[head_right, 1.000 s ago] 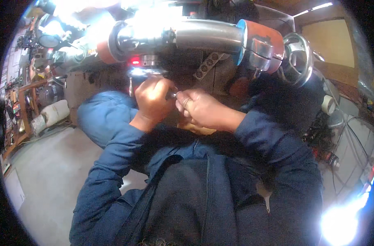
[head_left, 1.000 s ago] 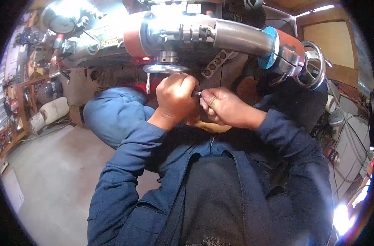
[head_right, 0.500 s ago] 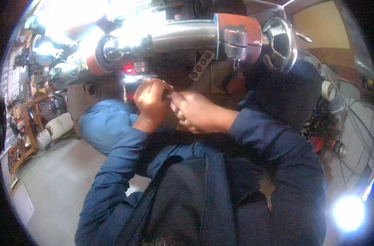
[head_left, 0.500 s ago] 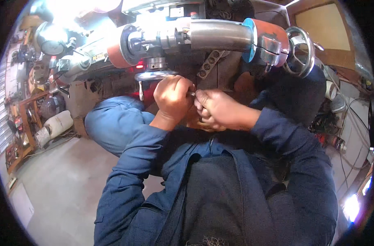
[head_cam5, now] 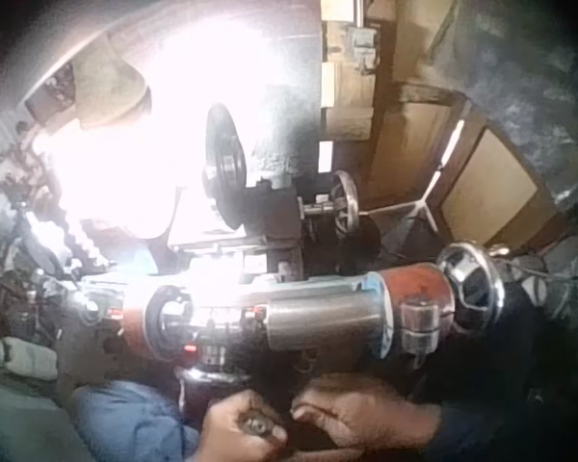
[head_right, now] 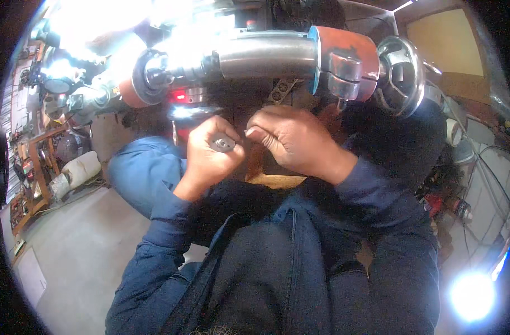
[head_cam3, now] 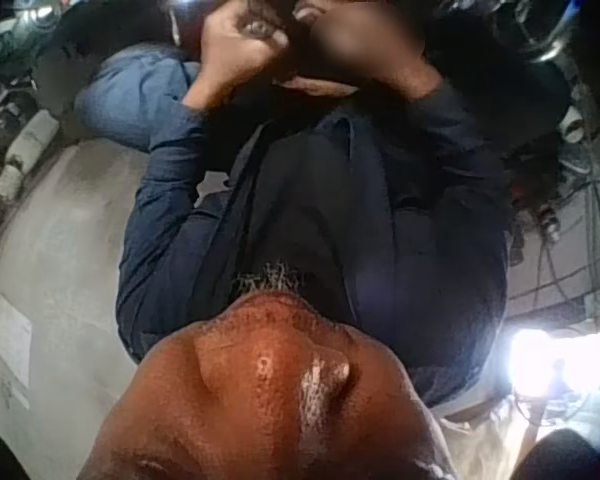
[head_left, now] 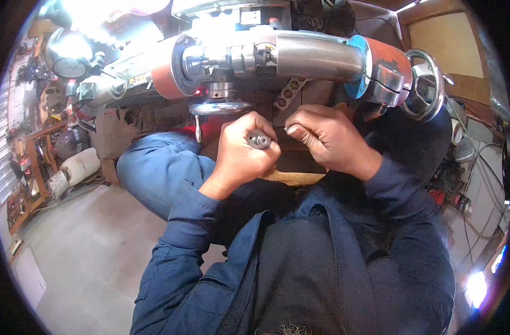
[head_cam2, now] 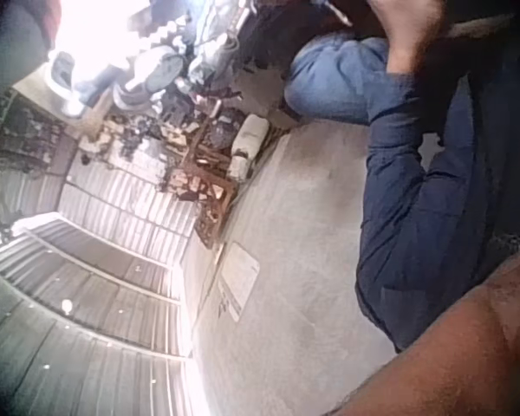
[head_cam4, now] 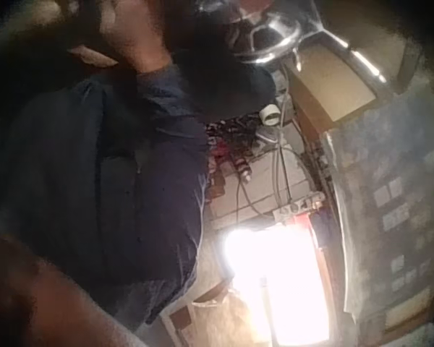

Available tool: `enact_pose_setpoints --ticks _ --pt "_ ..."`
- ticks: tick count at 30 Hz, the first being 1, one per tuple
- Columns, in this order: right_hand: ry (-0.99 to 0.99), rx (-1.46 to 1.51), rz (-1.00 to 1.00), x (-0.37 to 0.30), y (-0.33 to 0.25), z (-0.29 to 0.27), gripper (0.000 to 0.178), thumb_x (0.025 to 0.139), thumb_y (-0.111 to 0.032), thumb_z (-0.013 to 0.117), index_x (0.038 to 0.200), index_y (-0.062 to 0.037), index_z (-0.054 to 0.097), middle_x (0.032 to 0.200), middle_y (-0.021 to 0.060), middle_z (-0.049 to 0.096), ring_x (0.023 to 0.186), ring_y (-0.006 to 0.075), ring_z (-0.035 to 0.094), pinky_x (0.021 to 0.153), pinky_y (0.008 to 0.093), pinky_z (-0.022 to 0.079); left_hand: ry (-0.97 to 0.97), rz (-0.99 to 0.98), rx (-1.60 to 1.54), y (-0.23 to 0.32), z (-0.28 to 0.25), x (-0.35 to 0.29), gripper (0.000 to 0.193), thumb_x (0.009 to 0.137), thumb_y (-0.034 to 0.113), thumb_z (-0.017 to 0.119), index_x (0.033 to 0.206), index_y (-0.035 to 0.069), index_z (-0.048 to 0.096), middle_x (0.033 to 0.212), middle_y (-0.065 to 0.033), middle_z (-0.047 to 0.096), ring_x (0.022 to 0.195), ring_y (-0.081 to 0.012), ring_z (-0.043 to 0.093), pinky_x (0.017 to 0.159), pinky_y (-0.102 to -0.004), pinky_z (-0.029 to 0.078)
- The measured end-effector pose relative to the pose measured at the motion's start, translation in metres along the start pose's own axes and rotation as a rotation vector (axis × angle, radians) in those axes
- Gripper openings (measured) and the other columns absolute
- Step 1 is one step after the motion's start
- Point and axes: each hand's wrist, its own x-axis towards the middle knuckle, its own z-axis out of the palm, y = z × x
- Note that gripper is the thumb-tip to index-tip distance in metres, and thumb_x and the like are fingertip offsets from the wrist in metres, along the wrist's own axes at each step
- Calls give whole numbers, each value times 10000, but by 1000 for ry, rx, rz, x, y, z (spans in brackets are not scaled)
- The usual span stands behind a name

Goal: The person cleans a small cylindrical valve component by hand using a cloth, then inserts the component into a lathe and secures it, adjusts the lathe controls, and operates the machine.

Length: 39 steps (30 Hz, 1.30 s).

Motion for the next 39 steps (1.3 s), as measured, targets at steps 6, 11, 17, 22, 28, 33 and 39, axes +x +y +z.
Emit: enact_pose_setpoints --ticks 6,11,17,22,28,33,39 --pt "-1 56 -12 3 -3 -7 182 991 -191 611 965 -13 638 821 151 612 759 317 640 681 385 497 32 86 -129 10 -2 1 163 751 36 770 792 33 612 690 -30 639 636 -78 595 577 -260 479" --pt "26 -11 -162 2 -10 -1 156 929 -168 676 938 -18 636 781 134 580 734 333 616 636 391 480 -74 73 -60 0 -8 -2 154 760 36 770 810 36 625 703 -26 637 638 -72 581 575 -260 476" --pt "58 -315 -264 5 -22 -1 167 792 -160 747 907 -80 657 753 72 558 690 276 602 586 400 457 -65 157 107 2 -8 -3 149 727 25 750 831 27 643 703 -101 647 614 -165 643 578 -298 503" --pt "52 -432 -341 4 -17 3 206 731 -208 753 887 -122 648 753 31 531 691 222 589 569 362 460 -65 211 322 5 -6 -3 223 666 79 789 822 41 634 748 -161 659 704 -359 679 615 -410 539" --pt "93 -810 -542 2 -7 12 232 713 -297 708 887 -167 627 774 -11 488 735 154 566 554 329 442 -88 309 592 2 -8 -4 210 647 116 763 782 73 608 731 -139 650 697 -371 665 615 -451 538" --pt "-63 -73 33 -7 16 49 161 949 -205 593 837 -90 589 689 73 598 565 249 562 546 412 489 70 356 674 -8 -6 3 204 642 143 764 775 103 614 716 -113 644 677 -342 659 608 -437 535" --pt "-283 696 178 8 -13 9 425 1088 -396 445 870 -58 582 699 -32 483 606 79 451 546 263 391 342 306 385 -13 -7 11 112 704 34 736 766 61 646 710 -107 663 628 -240 665 596 -342 524"
